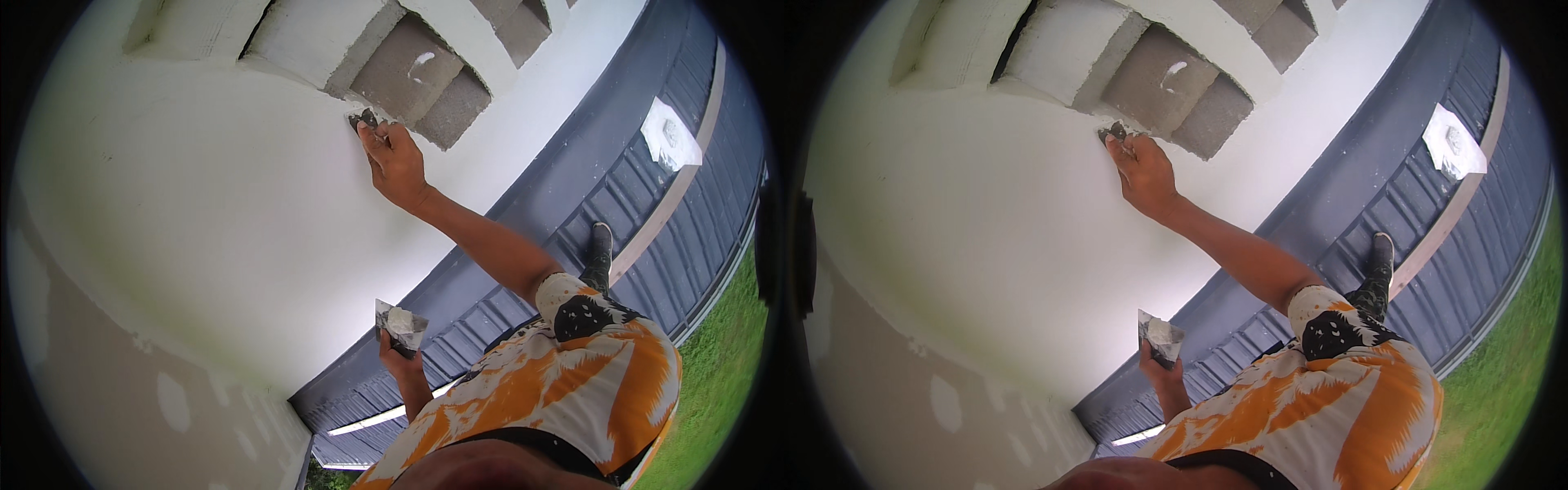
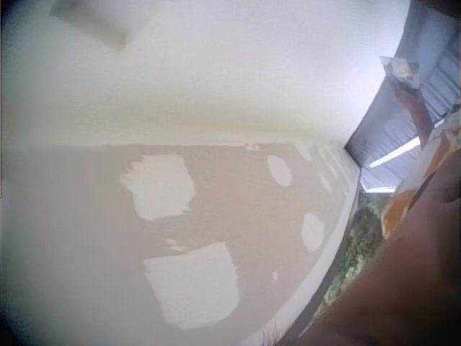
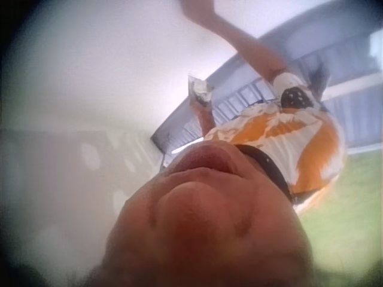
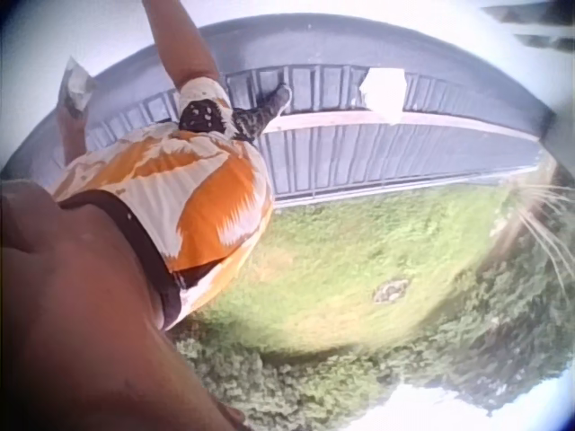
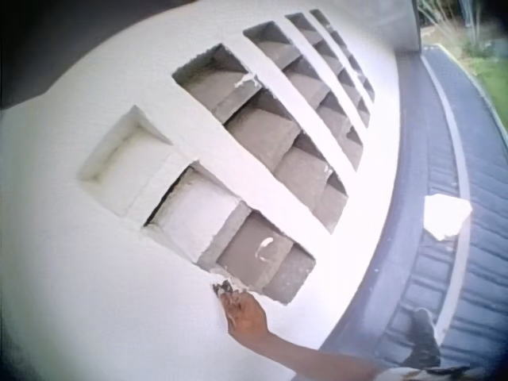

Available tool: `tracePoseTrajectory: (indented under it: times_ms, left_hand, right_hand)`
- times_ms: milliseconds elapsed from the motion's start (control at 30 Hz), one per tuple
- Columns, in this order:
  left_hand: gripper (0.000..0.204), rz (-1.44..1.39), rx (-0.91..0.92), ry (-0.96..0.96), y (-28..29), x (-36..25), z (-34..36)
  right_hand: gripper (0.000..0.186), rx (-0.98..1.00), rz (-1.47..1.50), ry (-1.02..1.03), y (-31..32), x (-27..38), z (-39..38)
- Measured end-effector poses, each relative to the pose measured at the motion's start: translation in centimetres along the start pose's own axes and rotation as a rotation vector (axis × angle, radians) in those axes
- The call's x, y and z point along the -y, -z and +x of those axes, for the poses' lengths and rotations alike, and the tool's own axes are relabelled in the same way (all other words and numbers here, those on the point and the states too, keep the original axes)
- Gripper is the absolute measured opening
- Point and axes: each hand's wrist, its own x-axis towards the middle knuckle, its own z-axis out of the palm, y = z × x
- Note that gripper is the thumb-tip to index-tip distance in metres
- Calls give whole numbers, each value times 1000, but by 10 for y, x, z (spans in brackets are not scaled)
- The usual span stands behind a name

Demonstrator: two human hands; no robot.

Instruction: The person applies white plaster to a ceiling using a trowel and a smaller putty knife. They repeatedly scoop plaster from the trowel and spread it into recessed ceiling sections, smoothing the surface as they work.

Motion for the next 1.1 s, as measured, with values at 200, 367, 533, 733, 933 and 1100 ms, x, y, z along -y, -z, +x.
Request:
tracePoseTrajectory:
  times_ms: [200, 367, 533, 733, 933, 1100]
  left_hand:
    - [41, 0, 10, 17, 8, 5, 3]
    - [38, -76, -4, -20, 5, 5, -4]
    - [38, -68, 5, -9, 22, 12, 9]
    - [37, -139, -42, -36, 30, 12, 1]
    - [38, -151, 12, -24, 32, 15, 12]
    - [37, -188, 42, -42, 16, 12, 9]
  right_hand:
    - [49, -81, -7, 193, -3, -17, 32]
    - [48, 39, -13, 175, 22, -19, 11]
    - [50, -13, -150, 285, 25, -39, 53]
    - [32, 40, 118, 49, 49, -47, 15]
    - [22, 48, 353, -198, 42, -57, 59]
    - [19, 192, 236, -149, 46, -78, 37]
